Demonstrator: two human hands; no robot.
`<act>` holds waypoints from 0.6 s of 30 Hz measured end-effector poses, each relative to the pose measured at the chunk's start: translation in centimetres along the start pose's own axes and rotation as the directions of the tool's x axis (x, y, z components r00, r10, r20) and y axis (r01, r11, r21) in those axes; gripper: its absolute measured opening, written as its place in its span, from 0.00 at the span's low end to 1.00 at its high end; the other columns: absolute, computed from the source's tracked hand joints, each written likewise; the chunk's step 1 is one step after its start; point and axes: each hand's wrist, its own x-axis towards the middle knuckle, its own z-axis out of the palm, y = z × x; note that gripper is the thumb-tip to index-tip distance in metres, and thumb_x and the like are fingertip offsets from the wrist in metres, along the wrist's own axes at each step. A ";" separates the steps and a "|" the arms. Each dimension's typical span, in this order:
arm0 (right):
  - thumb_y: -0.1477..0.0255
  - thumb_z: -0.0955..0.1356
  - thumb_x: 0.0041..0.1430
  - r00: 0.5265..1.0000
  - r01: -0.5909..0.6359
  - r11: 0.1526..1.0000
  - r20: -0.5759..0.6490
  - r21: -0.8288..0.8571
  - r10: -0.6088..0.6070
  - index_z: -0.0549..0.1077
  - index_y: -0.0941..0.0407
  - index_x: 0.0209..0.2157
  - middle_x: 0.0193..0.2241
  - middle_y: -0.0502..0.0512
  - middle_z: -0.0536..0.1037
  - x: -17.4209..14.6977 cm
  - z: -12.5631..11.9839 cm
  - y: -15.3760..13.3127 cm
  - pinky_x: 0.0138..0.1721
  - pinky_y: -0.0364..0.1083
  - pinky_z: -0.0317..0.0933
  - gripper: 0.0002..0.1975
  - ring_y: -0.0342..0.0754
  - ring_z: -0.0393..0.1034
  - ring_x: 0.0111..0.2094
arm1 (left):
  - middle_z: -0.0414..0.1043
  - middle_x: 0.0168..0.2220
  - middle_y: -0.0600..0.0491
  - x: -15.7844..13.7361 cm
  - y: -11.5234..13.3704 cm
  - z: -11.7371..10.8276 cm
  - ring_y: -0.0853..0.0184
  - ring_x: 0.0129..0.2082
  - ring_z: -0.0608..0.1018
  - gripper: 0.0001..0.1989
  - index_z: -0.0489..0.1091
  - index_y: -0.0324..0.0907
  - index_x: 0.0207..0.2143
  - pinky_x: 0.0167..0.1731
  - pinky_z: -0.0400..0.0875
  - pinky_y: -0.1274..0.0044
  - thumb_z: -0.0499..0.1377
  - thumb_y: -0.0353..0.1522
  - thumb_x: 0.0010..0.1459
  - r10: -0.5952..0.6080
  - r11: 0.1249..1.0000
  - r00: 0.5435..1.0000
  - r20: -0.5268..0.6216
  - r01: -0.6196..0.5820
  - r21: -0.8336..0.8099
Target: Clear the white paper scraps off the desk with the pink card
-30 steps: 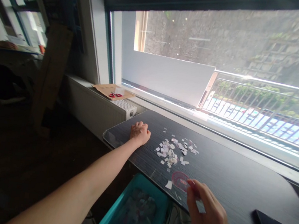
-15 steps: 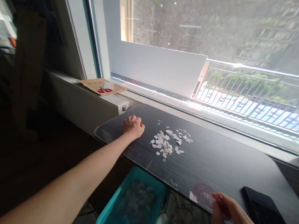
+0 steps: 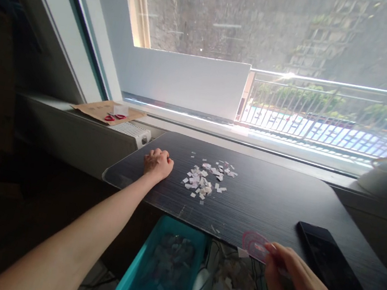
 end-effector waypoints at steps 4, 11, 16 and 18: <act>0.72 0.64 0.61 1.000 -0.010 1.000 -0.011 -0.001 0.010 0.70 0.54 0.40 0.31 0.51 0.79 -0.4 -0.3 -0.3 0.33 0.40 0.66 0.06 0.44 0.75 0.28 | 0.67 0.45 0.48 0.0 0.0 0.0 0.56 0.48 0.67 0.11 0.70 0.40 0.41 0.46 0.61 0.63 0.56 0.37 0.60 0.001 1.000 1.000 -0.011 -0.001 -0.024; 0.73 0.66 0.59 0.992 -0.125 0.989 -0.012 0.081 0.127 0.72 0.53 0.38 0.32 0.51 0.79 -0.3 -0.1 -0.2 0.33 0.40 0.67 0.06 0.44 0.75 0.30 | 0.68 0.43 0.43 0.2 -0.3 0.3 0.50 0.46 0.68 0.10 0.72 0.43 0.37 0.43 0.63 0.62 0.52 0.34 0.55 0.015 0.998 0.999 -0.047 -0.017 -0.061; 0.69 0.65 0.57 0.902 -0.414 0.840 0.032 0.350 0.431 0.74 0.56 0.36 0.30 0.53 0.80 3.7 3.8 1.2 0.33 0.43 0.68 0.08 0.45 0.74 0.29 | 0.68 0.44 0.38 0.1 -0.4 -0.3 0.43 0.47 0.68 0.13 0.72 0.40 0.37 0.43 0.65 0.55 0.52 0.35 0.52 0.010 0.985 0.999 -0.030 -0.015 -0.169; 0.67 0.66 0.54 0.831 -0.508 0.682 0.091 0.526 0.548 0.74 0.58 0.36 0.31 0.55 0.80 5.1 5.6 2.2 0.33 0.43 0.68 0.10 0.46 0.74 0.30 | 0.69 0.42 0.39 -1.6 0.1 -1.3 0.45 0.45 0.71 0.14 0.71 0.40 0.37 0.44 0.68 0.57 0.53 0.37 0.51 0.043 0.966 0.999 -0.025 -0.048 -0.254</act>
